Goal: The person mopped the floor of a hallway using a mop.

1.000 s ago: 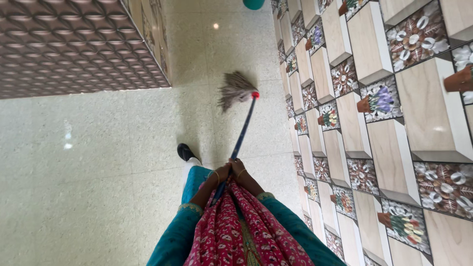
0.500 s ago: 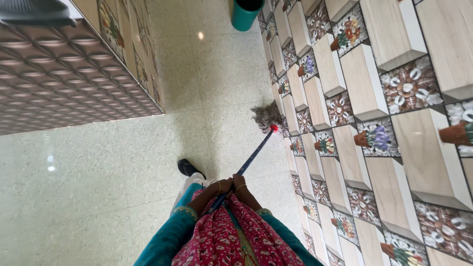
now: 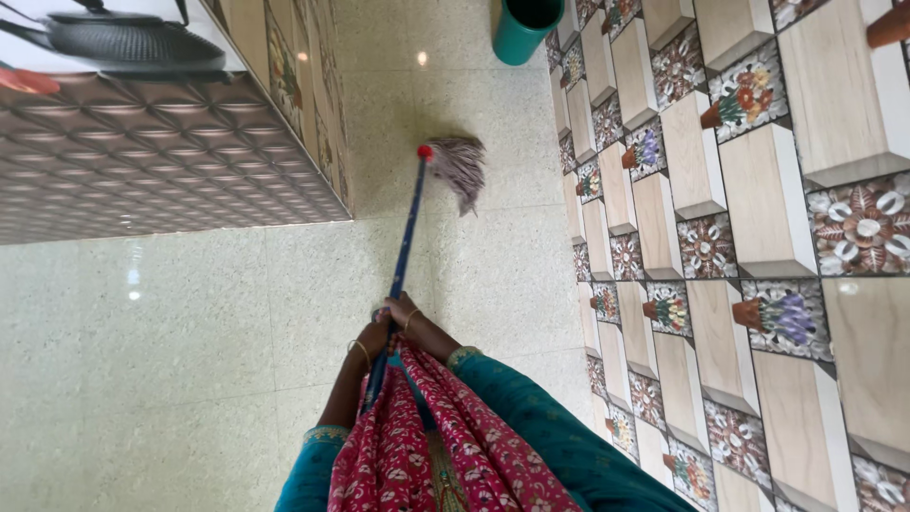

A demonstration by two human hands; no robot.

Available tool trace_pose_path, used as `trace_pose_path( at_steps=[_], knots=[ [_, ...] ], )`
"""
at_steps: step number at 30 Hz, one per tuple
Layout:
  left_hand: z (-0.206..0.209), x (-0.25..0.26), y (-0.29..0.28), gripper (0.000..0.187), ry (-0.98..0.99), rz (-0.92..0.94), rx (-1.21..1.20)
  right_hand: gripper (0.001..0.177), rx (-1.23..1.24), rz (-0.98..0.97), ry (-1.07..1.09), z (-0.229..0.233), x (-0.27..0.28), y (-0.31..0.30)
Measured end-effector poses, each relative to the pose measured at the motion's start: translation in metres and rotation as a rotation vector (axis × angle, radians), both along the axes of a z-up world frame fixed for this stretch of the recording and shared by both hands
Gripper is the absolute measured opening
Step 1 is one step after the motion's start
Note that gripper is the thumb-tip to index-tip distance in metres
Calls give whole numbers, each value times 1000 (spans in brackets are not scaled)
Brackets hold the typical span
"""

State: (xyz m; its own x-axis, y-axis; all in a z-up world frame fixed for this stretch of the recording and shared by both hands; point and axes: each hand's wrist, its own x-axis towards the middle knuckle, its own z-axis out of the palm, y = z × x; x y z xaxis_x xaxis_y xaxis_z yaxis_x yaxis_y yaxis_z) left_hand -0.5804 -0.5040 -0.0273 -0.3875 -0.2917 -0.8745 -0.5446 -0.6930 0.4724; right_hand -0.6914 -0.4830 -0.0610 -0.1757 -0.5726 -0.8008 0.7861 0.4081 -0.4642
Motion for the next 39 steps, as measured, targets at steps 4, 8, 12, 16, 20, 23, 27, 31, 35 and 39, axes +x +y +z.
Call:
trace_pose_path(
  at_steps=[4,8,12,16,20,23,27,31,35,39],
  knots=[
    [9,53,-13,66,-32,185,66,28,-126,131,-38,-3,55,-26],
    [13,74,10,63,-97,194,-11,29,-77,282,66,0,74,-9],
    [3,45,39,61,-109,85,-9,26,-139,289,68,-5,49,35],
    [2,10,83,61,-14,-16,10,21,-154,86,6,-2,17,93],
    [-4,-30,149,58,-86,-216,-21,14,-20,-23,130,-14,-15,176],
    [-8,-52,202,66,-36,-437,-75,21,-54,-191,76,-23,-30,251],
    [-8,-80,265,75,90,-843,-121,26,51,-283,18,10,-42,336],
    [-3,-81,297,61,246,-1095,-200,28,-37,-410,-129,30,-24,387],
    [-1,-66,288,49,228,-1075,-106,33,87,-382,-114,28,-19,377],
    [-5,-67,255,61,150,-1064,2,27,152,-363,-120,27,-32,343]
  ],
)
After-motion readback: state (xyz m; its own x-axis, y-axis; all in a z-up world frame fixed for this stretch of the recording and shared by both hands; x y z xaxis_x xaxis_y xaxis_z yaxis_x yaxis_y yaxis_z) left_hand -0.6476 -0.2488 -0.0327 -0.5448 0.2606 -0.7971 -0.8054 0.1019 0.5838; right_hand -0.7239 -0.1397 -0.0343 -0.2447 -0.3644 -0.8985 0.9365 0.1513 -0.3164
